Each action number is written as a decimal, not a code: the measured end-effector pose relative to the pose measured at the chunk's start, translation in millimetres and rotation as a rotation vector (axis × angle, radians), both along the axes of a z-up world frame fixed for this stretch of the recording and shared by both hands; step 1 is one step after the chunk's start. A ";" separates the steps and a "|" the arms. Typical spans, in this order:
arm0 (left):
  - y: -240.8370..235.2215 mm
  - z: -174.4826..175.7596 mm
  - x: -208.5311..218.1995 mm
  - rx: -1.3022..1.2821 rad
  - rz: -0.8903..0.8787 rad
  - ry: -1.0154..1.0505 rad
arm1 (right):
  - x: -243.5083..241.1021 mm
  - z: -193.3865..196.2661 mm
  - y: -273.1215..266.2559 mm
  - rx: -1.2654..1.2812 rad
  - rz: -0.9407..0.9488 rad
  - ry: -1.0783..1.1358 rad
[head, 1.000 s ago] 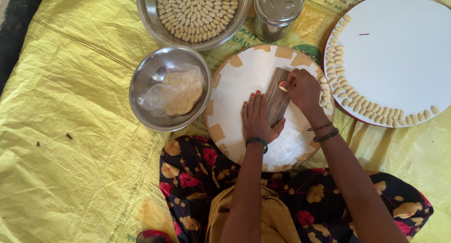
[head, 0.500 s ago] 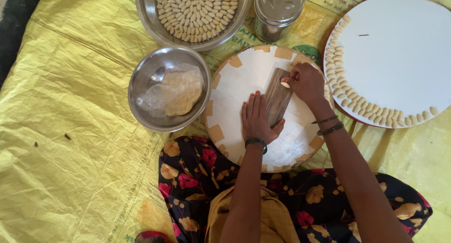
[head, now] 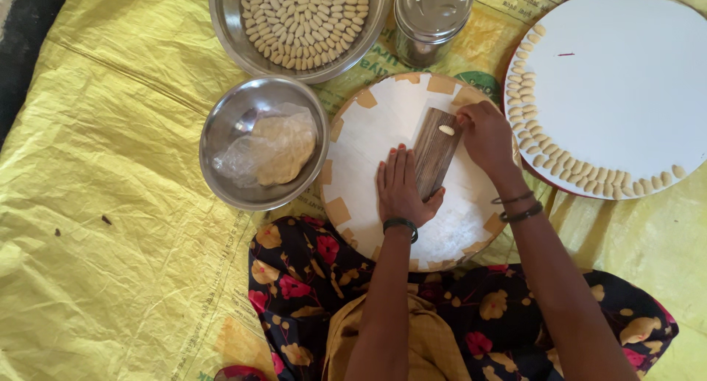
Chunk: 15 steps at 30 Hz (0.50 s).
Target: The person sits on the floor and repeatedly takes small pieces of dough from a metal bowl, rolls them into cylindrical shapes between their palms, and places them on a white tray. They also use a wooden board to flatten some pieces.
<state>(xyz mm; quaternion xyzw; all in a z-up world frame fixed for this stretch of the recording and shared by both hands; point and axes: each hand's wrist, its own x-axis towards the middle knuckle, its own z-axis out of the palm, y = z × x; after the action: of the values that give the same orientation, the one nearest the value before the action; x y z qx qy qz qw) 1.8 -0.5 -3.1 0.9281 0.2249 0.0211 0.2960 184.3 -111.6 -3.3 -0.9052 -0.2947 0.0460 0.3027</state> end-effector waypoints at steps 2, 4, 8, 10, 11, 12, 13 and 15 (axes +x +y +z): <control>-0.4 0.2 -0.9 0.007 0.000 -0.002 | -10.3 9.3 0.2 0.018 0.014 0.040; -1.3 0.3 -0.9 0.008 0.005 -0.004 | -18.0 16.0 3.5 -0.003 0.052 0.017; -2.3 -0.2 -0.9 0.002 0.018 -0.039 | -24.4 18.9 9.5 -0.110 0.071 -0.110; -2.0 -0.8 -1.3 -0.010 0.016 -0.037 | -22.7 14.0 8.6 -0.066 0.061 -0.070; -1.7 -1.4 -0.8 -0.002 0.019 -0.044 | -20.5 10.2 6.0 -0.044 0.055 -0.051; -2.1 -1.8 -0.8 0.004 0.019 -0.052 | -15.6 5.5 1.9 -0.018 0.031 0.009; -2.3 -2.3 -0.9 0.009 0.019 -0.059 | -8.4 0.3 -3.7 0.009 0.007 0.068; -2.4 -3.2 -0.4 0.025 0.010 -0.045 | 11.4 -10.7 -19.1 0.090 -0.022 0.082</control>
<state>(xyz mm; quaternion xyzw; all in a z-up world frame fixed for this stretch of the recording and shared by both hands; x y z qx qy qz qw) 1.4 -2.9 -6.3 0.9299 0.2223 0.0463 0.2895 195.7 -130.6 -13.9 -0.8912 -0.2739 0.0664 0.3554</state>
